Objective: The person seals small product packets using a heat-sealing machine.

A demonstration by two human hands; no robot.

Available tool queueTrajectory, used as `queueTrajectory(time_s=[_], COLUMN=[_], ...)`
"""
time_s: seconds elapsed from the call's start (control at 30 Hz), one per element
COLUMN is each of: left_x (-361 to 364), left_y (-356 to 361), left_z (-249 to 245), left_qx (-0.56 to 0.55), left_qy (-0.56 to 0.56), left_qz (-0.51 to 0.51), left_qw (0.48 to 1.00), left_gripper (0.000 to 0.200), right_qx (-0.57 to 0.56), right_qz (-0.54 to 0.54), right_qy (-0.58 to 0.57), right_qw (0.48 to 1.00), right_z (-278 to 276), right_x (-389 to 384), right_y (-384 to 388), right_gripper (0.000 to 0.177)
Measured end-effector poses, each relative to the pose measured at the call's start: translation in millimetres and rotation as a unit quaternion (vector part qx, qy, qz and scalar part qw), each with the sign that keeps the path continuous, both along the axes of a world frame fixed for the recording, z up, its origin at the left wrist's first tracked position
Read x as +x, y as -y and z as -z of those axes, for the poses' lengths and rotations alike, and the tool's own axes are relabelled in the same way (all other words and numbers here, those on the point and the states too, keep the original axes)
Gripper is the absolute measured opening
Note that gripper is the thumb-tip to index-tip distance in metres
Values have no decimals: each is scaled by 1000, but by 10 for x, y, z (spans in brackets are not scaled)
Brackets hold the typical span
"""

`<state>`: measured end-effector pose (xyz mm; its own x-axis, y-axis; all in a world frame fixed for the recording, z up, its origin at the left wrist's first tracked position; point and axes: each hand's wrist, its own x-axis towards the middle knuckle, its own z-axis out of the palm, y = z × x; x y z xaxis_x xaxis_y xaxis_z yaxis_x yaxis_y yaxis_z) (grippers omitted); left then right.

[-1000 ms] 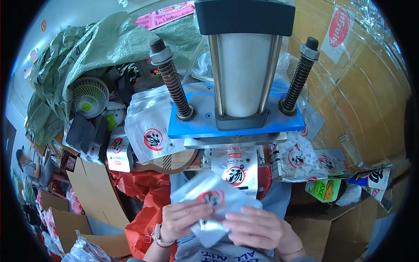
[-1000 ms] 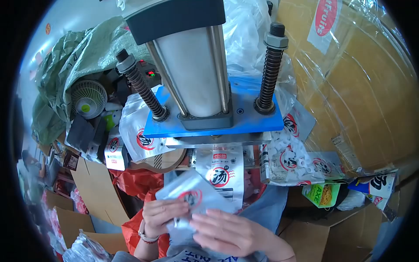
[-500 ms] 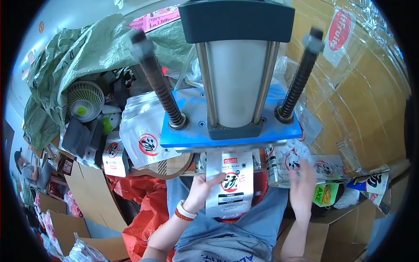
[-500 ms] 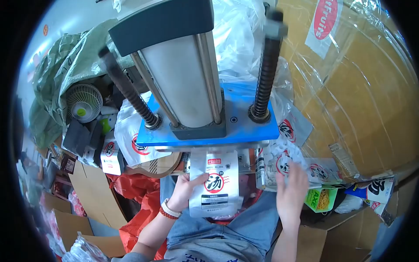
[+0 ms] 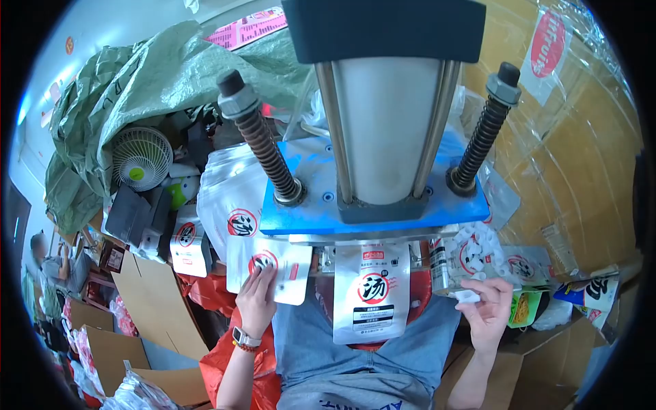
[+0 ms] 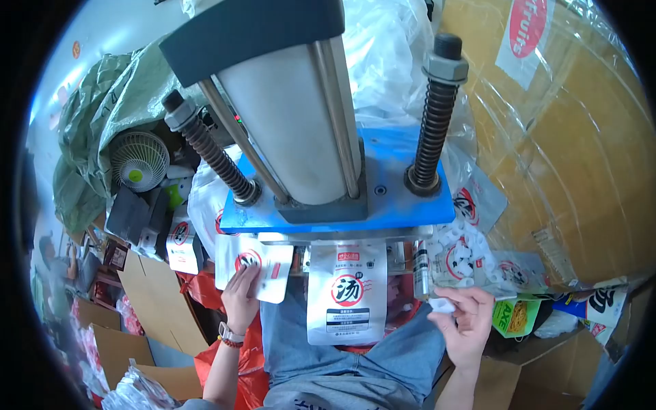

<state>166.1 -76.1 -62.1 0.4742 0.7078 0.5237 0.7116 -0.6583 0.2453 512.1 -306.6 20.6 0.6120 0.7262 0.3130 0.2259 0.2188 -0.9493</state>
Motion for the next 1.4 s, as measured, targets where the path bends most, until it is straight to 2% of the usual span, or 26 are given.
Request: queueTrajectory(time_s=[0.07, 0.1, 0.13, 0.17, 0.23, 0.3, 0.33, 0.4, 0.5, 0.57, 0.6, 0.63, 0.7, 0.83, 0.87, 0.93, 1.0, 1.07, 1.1, 1.13, 1.17, 1.23, 1.3, 1.33, 1.37, 1.4], left_x=[14, 55, 131, 219, 377, 477, 488, 470, 530, 634, 752, 844, 1068, 1275, 1323, 1341, 1363, 1207, 1106, 961, 806, 424, 216, 129, 59, 6], left_y=[165, 287, 379, 464, 625, 776, 817, 892, 900, 831, 830, 814, 758, 492, 449, 431, 409, 247, 122, -4, -128, -361, -265, -201, -154, -94], left_z=[-183, -300, -404, -503, -698, -911, -1001, -1242, -1252, -948, -683, -527, -506, -669, -587, -439, -487, -489, -457, -487, -552, -292, -197, -156, -29, 25], left_qx=[-119, -225, -208, -192, -113, -68, -54, -99, -220, -356, -395, -505, -629, -715, -718, -709, -720, -630, -513, -311, -86, -72, -100, -96, -55, -29], left_qy=[90, 121, 158, 194, 170, 118, 96, 95, 115, 92, 166, 220, 348, 406, 437, 426, 406, 309, 312, 199, 71, -159, -196, -213, -71, -22], left_qz=[-1, -59, -26, 10, 72, 150, 188, 285, 387, 358, 305, 226, 129, 76, 81, 92, 61, 93, 51, -33, -113, -142, -68, -30, 0, 11], left_qw=[989, 965, 965, 962, 976, 979, 976, 949, 888, 858, 851, 803, 682, 563, 536, 555, 560, 706, 798, 929, 987, 974, 973, 972, 996, 999], left_gripper=[29, 39, 41, 43, 44, 38, 36, 30, 27, 22, 18, 18, 22, 23, 23, 25, 27, 36, 64, 79, 95, 111, 104, 99, 66, 52], right_qx=[83, 58, 32, 35, 61, 38, 33, 104, 82, 1, -17, -50, -34, -98, -97, -339, -339, -383, -380, -320, -258, -238, -271, -229, -232, -174], right_qz=[21, 16, 14, 14, -48, -145, -164, -170, -195, -153, -99, -71, -18, 185, 185, 178, 156, 23, 23, 9, -5, -20, -29, 10, 12, 52], right_qy=[23, 152, 278, 288, 423, 449, 531, 491, 398, 355, 347, 367, 318, 294, 293, 447, 467, 358, 360, 337, 312, 241, 221, 311, 307, 280], right_qw=[996, 987, 960, 957, 903, 881, 831, 848, 893, 922, 932, 926, 947, 933, 933, 808, 802, 851, 852, 885, 914, 941, 936, 922, 923, 943], right_z=[-150, -315, -506, -581, -646, -502, -610, -720, -886, -717, -602, -552, -603, -533, -297, 266, 254, 109, 78, 66, 72, 124, 111, 167, 102, -53], right_x=[-230, -297, -367, -504, -625, -714, -706, -721, -724, -659, -630, -557, -421, -125, 3, 307, 264, 152, 163, 190, 233, 373, 473, 481, 423, 314], right_y=[-78, -87, -100, -151, -340, -480, -436, -246, -114, -296, -392, -405, -228, -138, -225, -341, -291, -180, -161, -107, -60, -10, -25, -62, -73, -123], right_gripper=[54, 50, 46, 39, 38, 34, 32, 32, 37, 52, 70, 79, 69, 46, 46, 42, 38, 31, 31, 28, 24, 20, 22, 25, 25, 25])
